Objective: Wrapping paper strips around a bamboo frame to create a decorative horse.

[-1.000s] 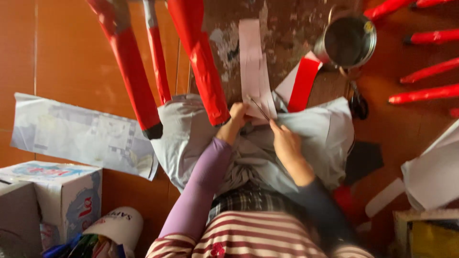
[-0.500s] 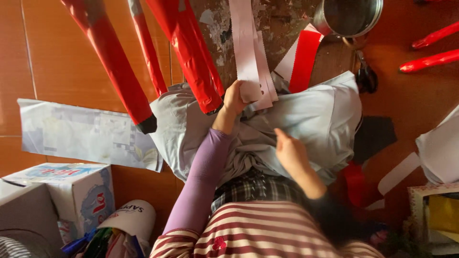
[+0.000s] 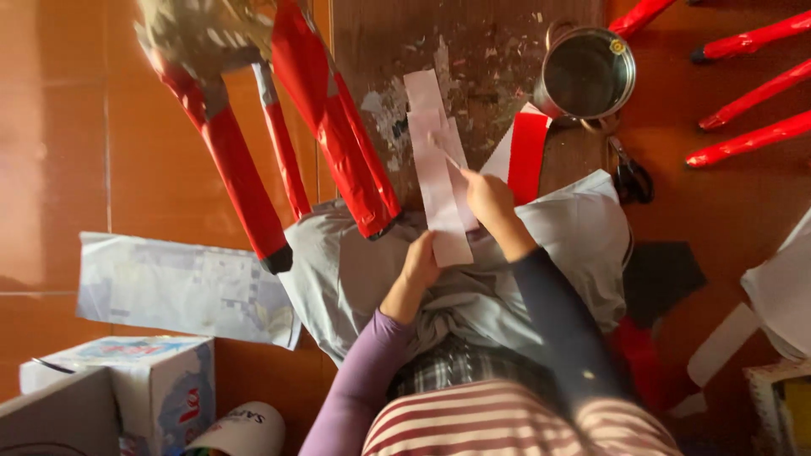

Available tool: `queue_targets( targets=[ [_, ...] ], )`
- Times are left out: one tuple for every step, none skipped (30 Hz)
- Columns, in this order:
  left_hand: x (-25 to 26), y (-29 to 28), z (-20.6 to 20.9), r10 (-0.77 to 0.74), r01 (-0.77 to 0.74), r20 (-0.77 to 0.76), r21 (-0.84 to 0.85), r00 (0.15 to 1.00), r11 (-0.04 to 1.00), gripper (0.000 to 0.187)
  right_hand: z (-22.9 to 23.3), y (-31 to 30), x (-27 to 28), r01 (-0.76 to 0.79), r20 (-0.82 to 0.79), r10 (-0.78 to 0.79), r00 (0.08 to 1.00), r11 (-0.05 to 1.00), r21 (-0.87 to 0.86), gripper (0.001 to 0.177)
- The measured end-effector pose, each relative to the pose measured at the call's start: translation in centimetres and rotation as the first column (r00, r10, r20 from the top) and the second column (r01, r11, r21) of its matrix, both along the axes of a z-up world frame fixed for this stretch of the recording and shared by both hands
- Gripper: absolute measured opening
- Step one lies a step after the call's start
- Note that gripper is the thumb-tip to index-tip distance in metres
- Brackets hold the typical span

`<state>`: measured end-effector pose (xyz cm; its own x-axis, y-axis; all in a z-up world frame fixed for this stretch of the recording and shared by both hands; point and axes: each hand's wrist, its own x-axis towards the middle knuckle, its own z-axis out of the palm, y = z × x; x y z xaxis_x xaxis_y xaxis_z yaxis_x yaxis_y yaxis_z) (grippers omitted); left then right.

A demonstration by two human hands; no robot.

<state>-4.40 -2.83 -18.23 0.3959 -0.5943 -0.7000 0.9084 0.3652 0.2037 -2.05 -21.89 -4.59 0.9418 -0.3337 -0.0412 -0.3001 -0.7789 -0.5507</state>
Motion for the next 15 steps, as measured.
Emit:
queue_targets(
  targets=[
    [-0.7, 0.4, -1.3, 0.016, -0.010, -0.086, 0.067, 0.996, 0.998, 0.027, -0.7, 0.1, 1.5, 0.014, -0.016, -0.014, 1.000, 1.000, -0.006, 0.037],
    [-0.4, 0.5, -0.6, 0.011, -0.006, -0.080, 0.070, 0.997, 0.998, 0.027, -1.4, 0.6, 2.4, 0.019, -0.010, -0.019, 1.000, 1.000, -0.003, 0.037],
    [-0.2, 0.4, 0.1, 0.008, -0.002, -0.079, 0.076, 0.997, 0.997, 0.028, -2.1, 0.9, 3.2, 0.021, 0.005, -0.022, 1.000, 1.000, 0.011, 0.037],
    [0.0, 0.3, 0.7, 0.004, 0.002, -0.078, 0.081, 0.997, 0.997, 0.029, -2.8, 1.2, 4.1, 0.024, 0.021, -0.024, 0.999, 0.999, 0.026, 0.037],
    [-0.1, 0.3, 0.0, 0.004, 0.003, -0.078, 0.080, 0.997, 0.997, 0.029, -2.9, 1.3, 4.3, 0.025, 0.021, -0.025, 0.999, 0.999, 0.024, 0.037],
    [-0.1, 0.2, -0.7, 0.013, -0.010, -0.048, 0.051, 0.999, 0.999, 0.030, -3.2, 1.3, 4.6, 0.030, 0.026, -0.031, 0.999, 0.997, 0.070, 0.038],
    [-0.2, 0.0, -1.4, 0.023, -0.023, -0.019, 0.021, 1.000, 1.000, 0.030, -3.4, 1.3, 4.8, 0.034, 0.031, -0.038, 0.999, 0.993, 0.114, 0.038],
    [-0.2, -0.2, -1.1, 0.023, -0.022, -0.020, 0.018, 1.000, 1.000, 0.030, -3.8, 1.0, 4.6, 0.035, 0.030, -0.038, 0.999, 0.993, 0.112, 0.038],
    [-0.2, -0.3, -0.7, 0.018, -0.017, -0.028, 0.022, 0.999, 1.000, 0.031, -4.2, 0.9, 4.5, 0.056, 0.051, -0.064, 0.997, 0.988, 0.143, 0.037],
    [-0.1, -0.3, -0.3, 0.013, -0.013, -0.035, 0.027, 0.999, 1.000, 0.031, -4.6, 0.7, 4.3, 0.077, 0.071, -0.091, 0.993, 0.982, 0.174, 0.036],
    [-0.1, -0.3, -0.3, 0.014, -0.013, -0.037, 0.024, 0.999, 1.000, 0.031, -4.4, 0.4, 4.2, 0.077, 0.070, -0.090, 0.993, 0.982, 0.171, 0.036],
    [0.0, -0.3, -0.2, 0.014, -0.013, -0.016, 0.028, 1.000, 1.000, 0.029, -4.2, 0.1, 4.1, 0.101, 0.039, -0.108, 0.993, 0.984, 0.144, 0.039],
    [-0.2, -0.2, -0.2, 0.015, -0.015, 0.001, 0.034, 1.000, 0.999, 0.026, -4.0, -0.2, 3.7, 0.123, 0.005, -0.124, 0.992, 0.985, 0.117, 0.042],
    [-0.1, -0.2, 0.1, 0.018, -0.017, -0.004, 0.032, 1.000, 0.999, 0.026, -4.0, -0.1, 3.8, 0.121, 0.000, -0.122, 0.993, 0.986, 0.115, 0.042],
    [0.0, -0.4, 0.3, 0.008, -0.006, -0.026, 0.062, 1.000, 0.998, 0.027, -3.9, 0.0, 3.8, 0.126, -0.020, -0.124, 0.992, 0.989, 0.076, 0.044]
  ],
)
